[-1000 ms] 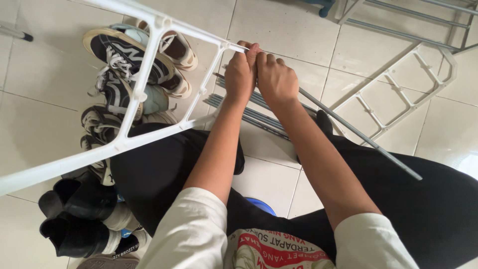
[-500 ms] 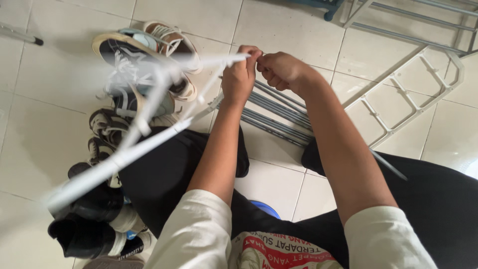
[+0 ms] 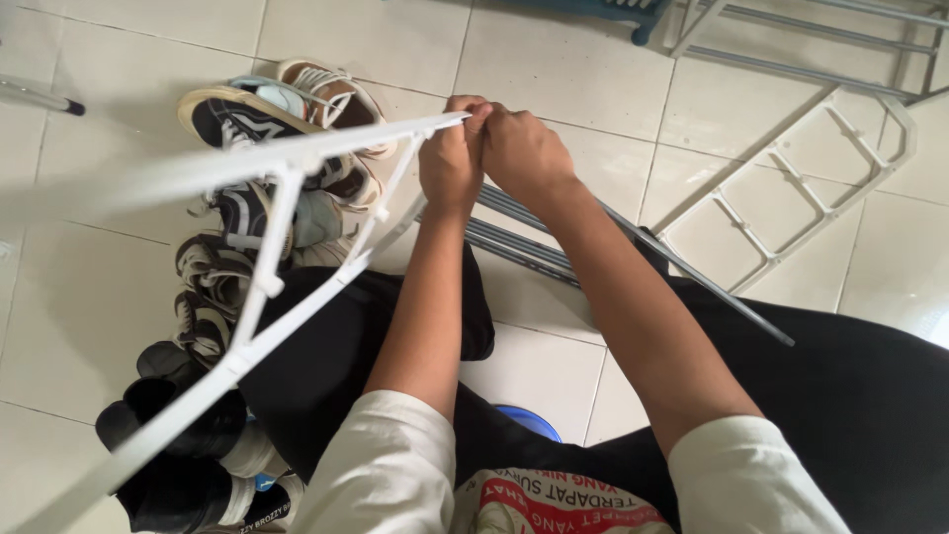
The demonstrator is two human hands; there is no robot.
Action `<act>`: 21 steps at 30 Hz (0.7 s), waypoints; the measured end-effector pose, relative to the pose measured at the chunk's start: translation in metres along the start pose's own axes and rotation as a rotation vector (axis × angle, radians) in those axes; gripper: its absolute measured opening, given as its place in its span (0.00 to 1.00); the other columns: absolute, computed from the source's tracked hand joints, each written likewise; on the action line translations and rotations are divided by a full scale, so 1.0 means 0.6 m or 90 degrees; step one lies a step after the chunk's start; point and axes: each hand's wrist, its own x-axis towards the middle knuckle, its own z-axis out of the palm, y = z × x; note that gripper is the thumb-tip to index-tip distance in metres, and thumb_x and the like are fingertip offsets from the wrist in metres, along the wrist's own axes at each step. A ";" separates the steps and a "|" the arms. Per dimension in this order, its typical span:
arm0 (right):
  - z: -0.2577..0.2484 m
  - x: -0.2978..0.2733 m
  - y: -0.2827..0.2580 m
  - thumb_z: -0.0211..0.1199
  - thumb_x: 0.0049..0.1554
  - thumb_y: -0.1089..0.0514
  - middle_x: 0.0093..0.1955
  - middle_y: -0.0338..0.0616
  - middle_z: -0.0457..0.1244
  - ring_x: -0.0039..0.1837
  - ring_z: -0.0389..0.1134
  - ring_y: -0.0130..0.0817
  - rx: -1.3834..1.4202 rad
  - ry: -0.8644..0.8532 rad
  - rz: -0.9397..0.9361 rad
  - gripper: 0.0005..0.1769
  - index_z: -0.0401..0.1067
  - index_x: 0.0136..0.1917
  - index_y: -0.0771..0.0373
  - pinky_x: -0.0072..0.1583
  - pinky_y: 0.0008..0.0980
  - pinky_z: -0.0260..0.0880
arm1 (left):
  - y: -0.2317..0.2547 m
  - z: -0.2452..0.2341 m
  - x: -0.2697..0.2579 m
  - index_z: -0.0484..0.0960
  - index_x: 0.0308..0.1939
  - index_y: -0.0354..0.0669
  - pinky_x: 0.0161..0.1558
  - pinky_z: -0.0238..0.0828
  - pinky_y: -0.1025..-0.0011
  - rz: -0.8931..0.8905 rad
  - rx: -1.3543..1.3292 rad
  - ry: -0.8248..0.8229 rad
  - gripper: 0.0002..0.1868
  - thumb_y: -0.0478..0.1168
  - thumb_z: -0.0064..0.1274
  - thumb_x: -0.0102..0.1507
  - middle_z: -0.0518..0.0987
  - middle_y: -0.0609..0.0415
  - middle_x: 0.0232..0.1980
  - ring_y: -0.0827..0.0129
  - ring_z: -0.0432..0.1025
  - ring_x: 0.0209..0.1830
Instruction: The person sits on the floor and assembles a white plastic shoe rack by inserting metal rods into the frame slots. They repeatedly pick up rods, align them with the frame, and push them into place, gradually building the rack structure.
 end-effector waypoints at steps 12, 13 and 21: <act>-0.016 0.008 0.038 0.52 0.69 0.44 0.47 0.73 0.62 0.45 0.58 0.67 0.274 -0.231 0.126 0.28 0.72 0.50 0.75 0.48 0.59 0.61 | -0.018 -0.017 0.015 0.77 0.46 0.47 0.43 0.75 0.62 0.014 0.024 0.059 0.13 0.48 0.40 0.75 0.84 0.54 0.42 0.56 0.80 0.42; -0.022 -0.003 0.045 0.54 0.72 0.43 0.49 0.82 0.58 0.45 0.50 0.77 0.309 -0.276 0.185 0.32 0.69 0.50 0.81 0.46 0.67 0.56 | -0.030 -0.030 0.032 0.77 0.47 0.46 0.42 0.75 0.63 -0.038 0.007 0.064 0.13 0.47 0.39 0.75 0.84 0.56 0.42 0.58 0.81 0.42; 0.031 -0.027 0.096 0.57 0.57 0.53 0.48 0.58 0.69 0.53 0.70 0.54 0.042 -0.167 0.060 0.18 0.74 0.56 0.65 0.55 0.47 0.69 | -0.064 -0.064 0.031 0.79 0.45 0.45 0.42 0.74 0.62 -0.167 0.068 0.025 0.20 0.54 0.38 0.74 0.87 0.58 0.41 0.58 0.81 0.40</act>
